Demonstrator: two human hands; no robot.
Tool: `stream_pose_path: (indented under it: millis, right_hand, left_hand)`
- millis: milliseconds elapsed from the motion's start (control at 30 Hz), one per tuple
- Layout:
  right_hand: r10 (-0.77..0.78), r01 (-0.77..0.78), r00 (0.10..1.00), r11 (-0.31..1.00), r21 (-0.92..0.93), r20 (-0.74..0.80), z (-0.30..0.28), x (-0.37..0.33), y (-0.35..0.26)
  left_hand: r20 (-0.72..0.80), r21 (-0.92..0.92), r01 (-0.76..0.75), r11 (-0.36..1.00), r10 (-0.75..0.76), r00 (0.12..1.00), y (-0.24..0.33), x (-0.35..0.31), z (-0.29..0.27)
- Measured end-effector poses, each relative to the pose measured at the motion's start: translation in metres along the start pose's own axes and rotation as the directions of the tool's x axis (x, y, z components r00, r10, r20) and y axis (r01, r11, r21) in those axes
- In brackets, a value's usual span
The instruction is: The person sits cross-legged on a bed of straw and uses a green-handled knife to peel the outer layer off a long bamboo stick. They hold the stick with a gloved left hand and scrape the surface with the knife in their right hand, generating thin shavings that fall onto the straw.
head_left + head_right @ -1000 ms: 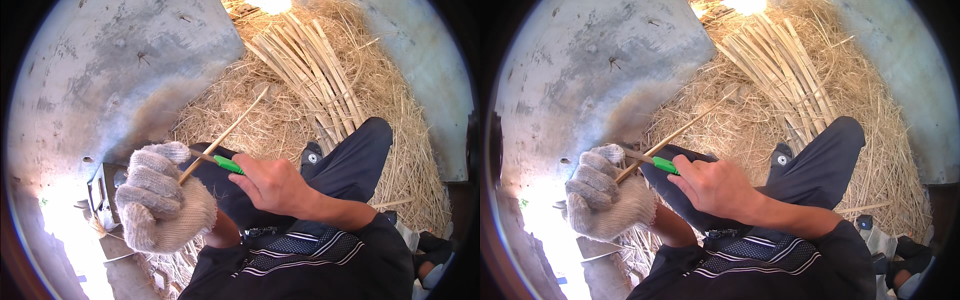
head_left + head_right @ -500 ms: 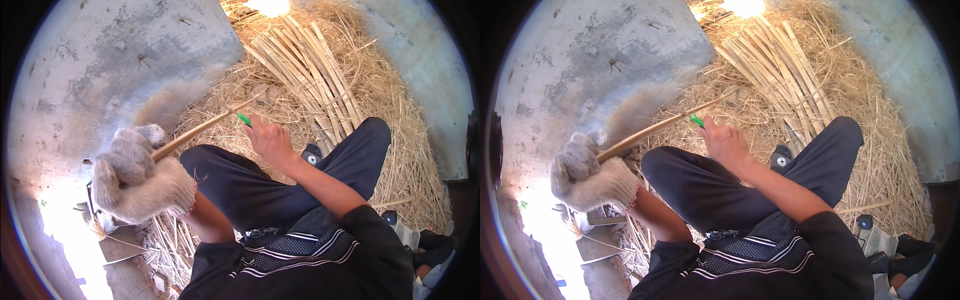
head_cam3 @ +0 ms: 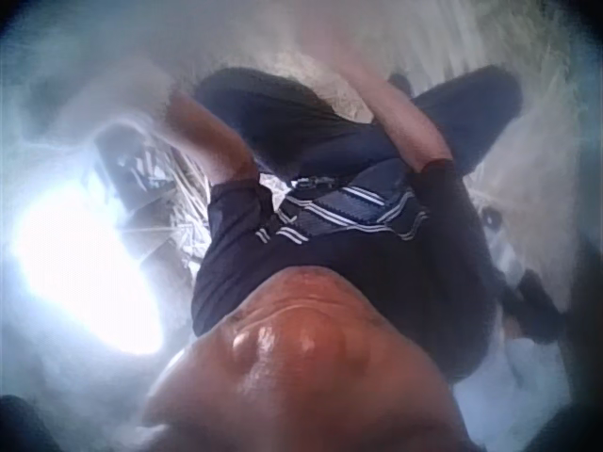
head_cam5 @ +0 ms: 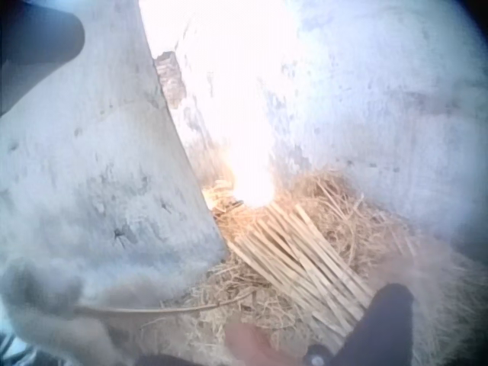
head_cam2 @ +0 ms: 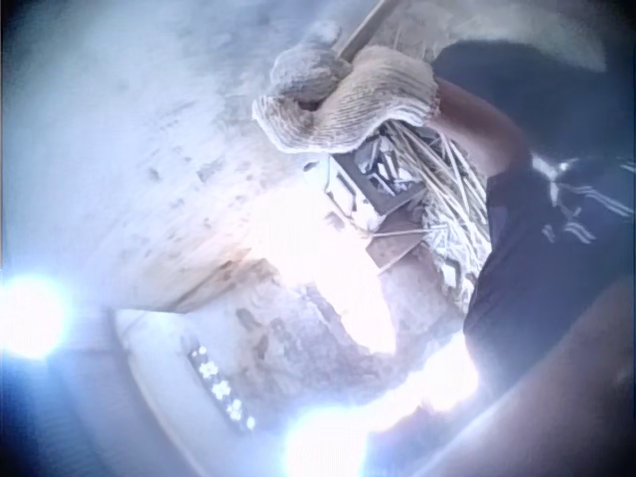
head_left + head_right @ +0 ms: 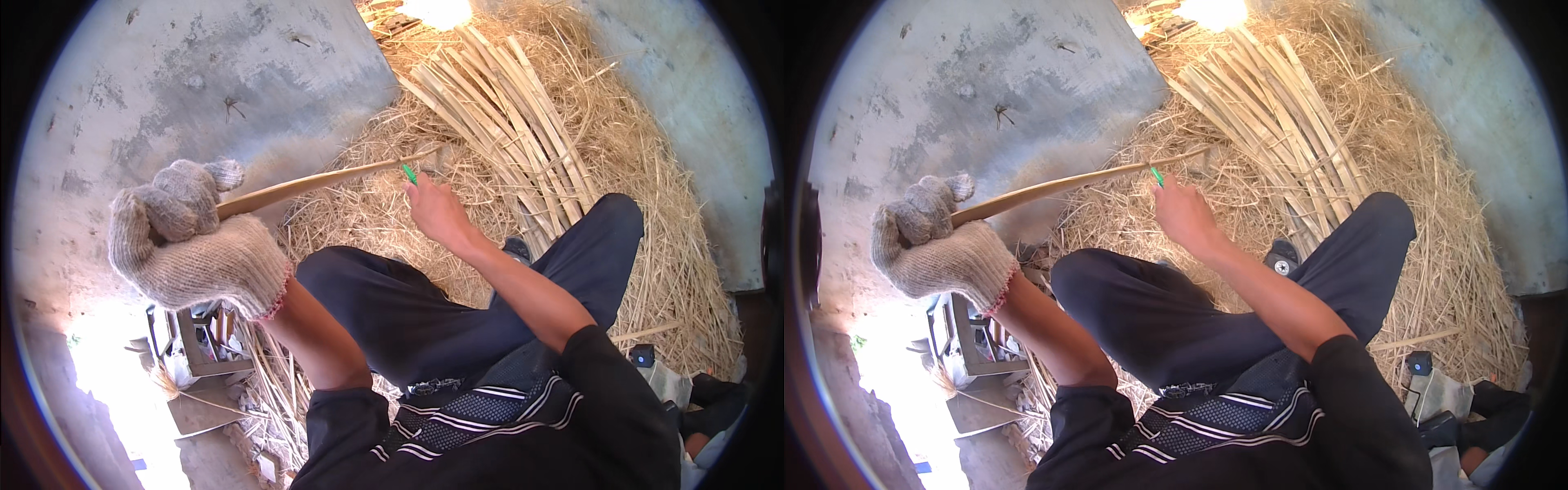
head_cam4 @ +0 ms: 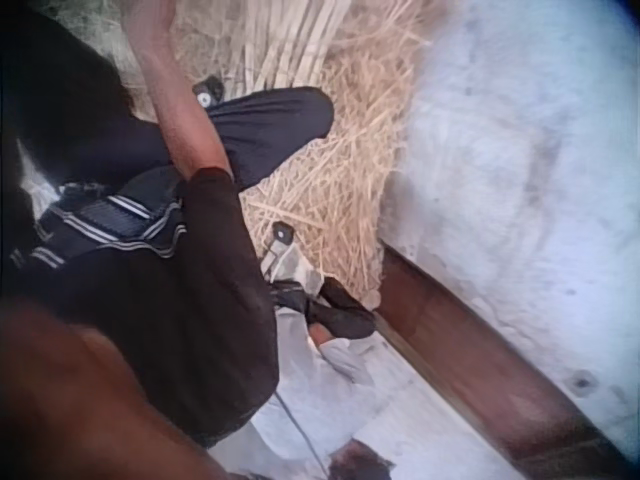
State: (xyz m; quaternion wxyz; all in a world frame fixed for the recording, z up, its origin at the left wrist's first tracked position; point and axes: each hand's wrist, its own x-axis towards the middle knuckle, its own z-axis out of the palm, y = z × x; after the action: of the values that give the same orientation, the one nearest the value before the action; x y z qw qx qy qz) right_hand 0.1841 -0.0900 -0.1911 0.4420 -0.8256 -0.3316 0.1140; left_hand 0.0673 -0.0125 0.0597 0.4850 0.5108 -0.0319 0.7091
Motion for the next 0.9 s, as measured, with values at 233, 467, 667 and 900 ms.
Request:
stream_pose_path:
  millis: [233,467,667,900]
  right_hand:
    - [-0.313,0.312,0.95,0.95,-0.028,-0.016,-0.005,-0.02,-0.05]
    - [0.135,-0.098,0.967,0.98,-0.172,0.215,0.029,-0.018,0.029]
    - [0.286,-0.21,0.933,0.926,-0.314,0.219,-0.02,0.011,0.025]
    - [-0.253,0.238,0.964,0.957,0.167,0.078,-0.046,-0.022,-0.08]
  left_hand:
    - [-0.244,0.26,-0.054,0.964,0.119,0.962,0.0,-0.001,0.007]
    - [-0.123,0.424,-0.059,0.904,0.123,0.985,0.001,-0.011,0.006]
    - [-0.368,0.505,-0.012,0.863,0.228,0.901,-0.017,0.014,0.003]
    - [-0.365,0.473,-0.039,0.88,0.236,0.901,-0.02,0.016,-0.002]
